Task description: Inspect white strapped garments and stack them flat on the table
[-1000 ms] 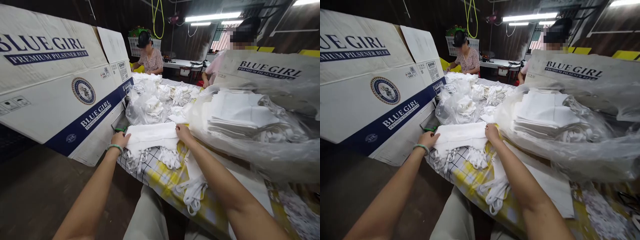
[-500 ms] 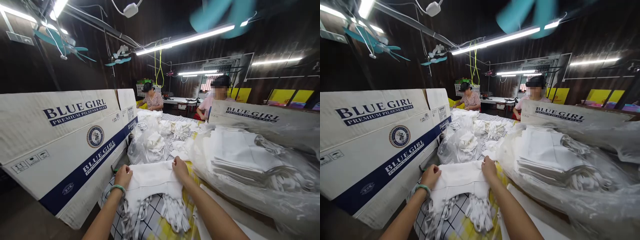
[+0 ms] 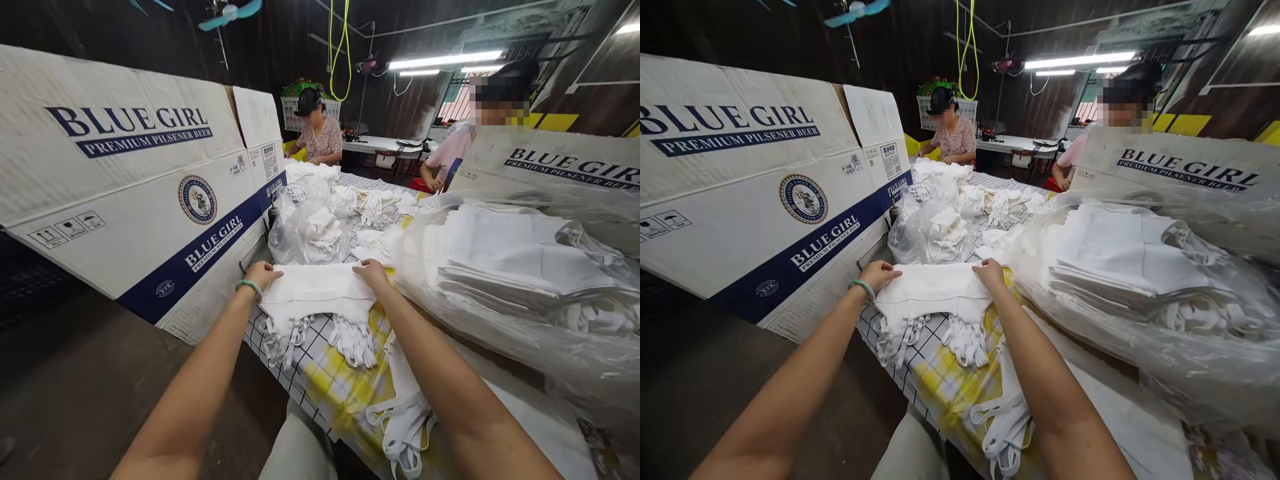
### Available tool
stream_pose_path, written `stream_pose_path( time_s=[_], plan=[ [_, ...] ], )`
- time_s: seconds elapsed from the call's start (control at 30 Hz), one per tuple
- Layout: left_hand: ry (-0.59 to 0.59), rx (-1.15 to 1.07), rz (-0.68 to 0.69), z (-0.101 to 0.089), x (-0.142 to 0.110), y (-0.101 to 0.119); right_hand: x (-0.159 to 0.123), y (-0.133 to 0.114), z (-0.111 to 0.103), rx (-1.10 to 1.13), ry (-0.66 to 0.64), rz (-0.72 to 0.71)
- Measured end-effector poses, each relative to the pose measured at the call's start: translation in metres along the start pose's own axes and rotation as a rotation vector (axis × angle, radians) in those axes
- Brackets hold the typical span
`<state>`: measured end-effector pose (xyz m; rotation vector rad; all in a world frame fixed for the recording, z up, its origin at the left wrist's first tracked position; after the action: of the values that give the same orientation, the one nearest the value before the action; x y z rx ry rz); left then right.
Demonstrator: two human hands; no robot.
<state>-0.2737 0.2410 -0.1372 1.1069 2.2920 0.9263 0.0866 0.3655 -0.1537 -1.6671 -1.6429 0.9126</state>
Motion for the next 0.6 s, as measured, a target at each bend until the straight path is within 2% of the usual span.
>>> stream_pose_path(
  time_s=[0.1,0.2,0.27,0.33,0.37,0.43,0.5,0.6],
  plan=[
    [0.044,-0.049,-0.016,-0.002,-0.001,0.004,0.003,0.0,0.005,0.043,-0.036,0.002],
    [0.083,-0.198,-0.041,-0.003,-0.005,0.001,0.004,-0.004,0.006,0.071,-0.042,-0.029],
    [-0.012,-0.253,-0.089,0.006,-0.009,-0.002,0.001,-0.01,0.005,0.083,-0.025,-0.064],
    [-0.128,-0.177,-0.114,0.015,-0.014,-0.001,-0.002,-0.018,0.003,0.092,-0.002,-0.096],
    [-0.141,-0.108,-0.104,0.015,-0.016,0.001,-0.004,-0.022,0.002,0.096,0.006,-0.11],
    [-0.074,0.011,-0.037,0.005,-0.019,0.01,-0.009,-0.03,-0.001,0.097,0.013,-0.132],
    [0.037,0.01,0.05,-0.009,-0.022,0.02,-0.015,-0.04,-0.006,0.124,0.012,-0.158],
    [0.1,-0.284,0.125,-0.028,-0.033,0.029,-0.03,-0.061,-0.026,0.318,0.021,-0.248]
  ],
)
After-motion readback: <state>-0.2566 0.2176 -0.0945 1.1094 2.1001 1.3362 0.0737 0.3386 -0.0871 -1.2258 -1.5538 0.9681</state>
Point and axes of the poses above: each hand's wrist, its own x-axis towards the middle knuckle, its own z-axis out of the palm, y = z × x, the point moved 9 cm from there along x, towards the middle knuckle, and after that the axes turned 4 degrees about x, right-handed, at the moved point
